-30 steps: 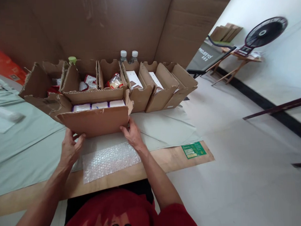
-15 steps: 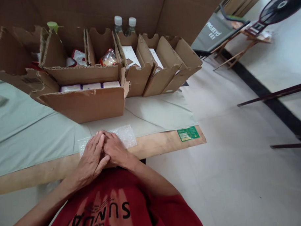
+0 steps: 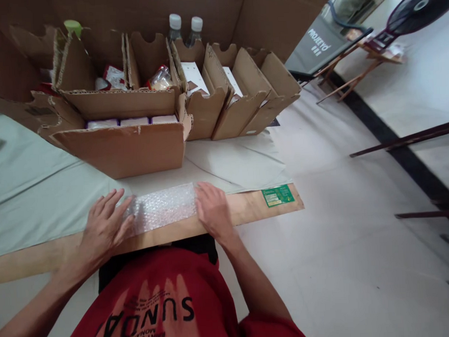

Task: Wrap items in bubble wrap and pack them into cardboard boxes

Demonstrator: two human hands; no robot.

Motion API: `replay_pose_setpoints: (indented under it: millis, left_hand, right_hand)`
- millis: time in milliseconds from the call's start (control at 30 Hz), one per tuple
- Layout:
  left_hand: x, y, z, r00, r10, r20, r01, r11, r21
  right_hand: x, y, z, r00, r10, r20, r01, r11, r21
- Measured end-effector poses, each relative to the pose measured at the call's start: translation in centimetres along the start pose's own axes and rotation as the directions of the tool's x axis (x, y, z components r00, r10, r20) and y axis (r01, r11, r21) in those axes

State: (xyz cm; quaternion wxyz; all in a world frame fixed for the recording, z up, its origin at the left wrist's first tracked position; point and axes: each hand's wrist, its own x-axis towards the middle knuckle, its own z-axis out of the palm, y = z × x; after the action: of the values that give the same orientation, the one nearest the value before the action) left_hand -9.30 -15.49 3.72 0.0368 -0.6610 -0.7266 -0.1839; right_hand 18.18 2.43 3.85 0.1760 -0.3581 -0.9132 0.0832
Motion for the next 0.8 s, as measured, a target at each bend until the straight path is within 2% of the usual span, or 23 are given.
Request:
replay_pose_setpoints:
  millis: [100, 200, 267, 333, 400, 467, 533, 567, 600, 667, 733, 800]
  left_hand:
    - [1.4, -0.3, 1.2, 0.997, -0.064, 0.043, 0.064, 0.998, 0.017]
    - [1.3, -1.3, 2.0, 0.993, -0.104, 0.063, 0.106, 0.994, -0.024]
    - [1.2, -1.7, 1.6, 0.992, -0.117, 0.049, 0.121, 0.989, -0.080]
    - [1.5, -1.6, 0.3, 0.990, -0.134, 0.031, 0.138, 0.975, -0.173]
    - [2.3, -1.0, -1.8, 0.982, -0.177, -0.068, 0.155, 0.956, -0.248]
    - [3.0, -0.4, -4.0, 0.949, -0.172, -0.265, 0.102, 0.960, -0.259]
    - [3.2, -0.3, -5.1, 0.899, -0.046, -0.435, -0.040, 0.982, -0.187]
    - [2.9, -0.5, -5.1, 0.890, 0.049, -0.454, -0.126, 0.982, -0.142]
    - [2.4, -0.9, -4.7, 0.897, 0.145, -0.417, -0.206, 0.973, -0.105]
    - [0.8, -1.8, -3.5, 0.932, 0.280, -0.230, -0.304, 0.949, -0.077]
    - [-0.9, -2.7, -2.6, 0.957, 0.289, -0.018, -0.289, 0.950, -0.116]
    - [-2.0, -3.2, -2.7, 0.977, 0.205, 0.053, -0.195, 0.969, -0.155]
  right_hand:
    - [3.6, -2.1, 1.2, 0.986, -0.099, 0.137, 0.093, 0.995, 0.046]
    - [5.7, -2.2, 1.9, 0.976, -0.116, 0.183, 0.100, 0.991, 0.094]
    - [6.1, -1.8, 1.6, 0.976, -0.134, 0.170, 0.113, 0.986, 0.124]
    - [6.2, -1.5, 0.3, 0.980, -0.135, 0.146, 0.115, 0.984, 0.136]
    - [6.2, -1.8, -1.6, 0.989, -0.133, 0.061, 0.121, 0.980, 0.159]
    - [6.2, -2.3, -3.7, 0.981, -0.151, -0.119, 0.173, 0.964, 0.200]
    - [5.8, -2.8, -4.9, 0.939, -0.186, -0.289, 0.254, 0.941, 0.221]
    - [5.4, -2.8, -5.0, 0.924, -0.207, -0.323, 0.285, 0.933, 0.219]
    - [4.8, -2.7, -4.8, 0.922, -0.236, -0.307, 0.308, 0.928, 0.211]
    - [3.0, -2.0, -3.6, 0.937, -0.304, -0.169, 0.334, 0.922, 0.195]
    - [1.0, -0.8, -2.4, 0.946, -0.323, 0.010, 0.315, 0.929, 0.193]
    - [-0.5, 0.1, -1.8, 0.961, -0.259, 0.096, 0.238, 0.952, 0.192]
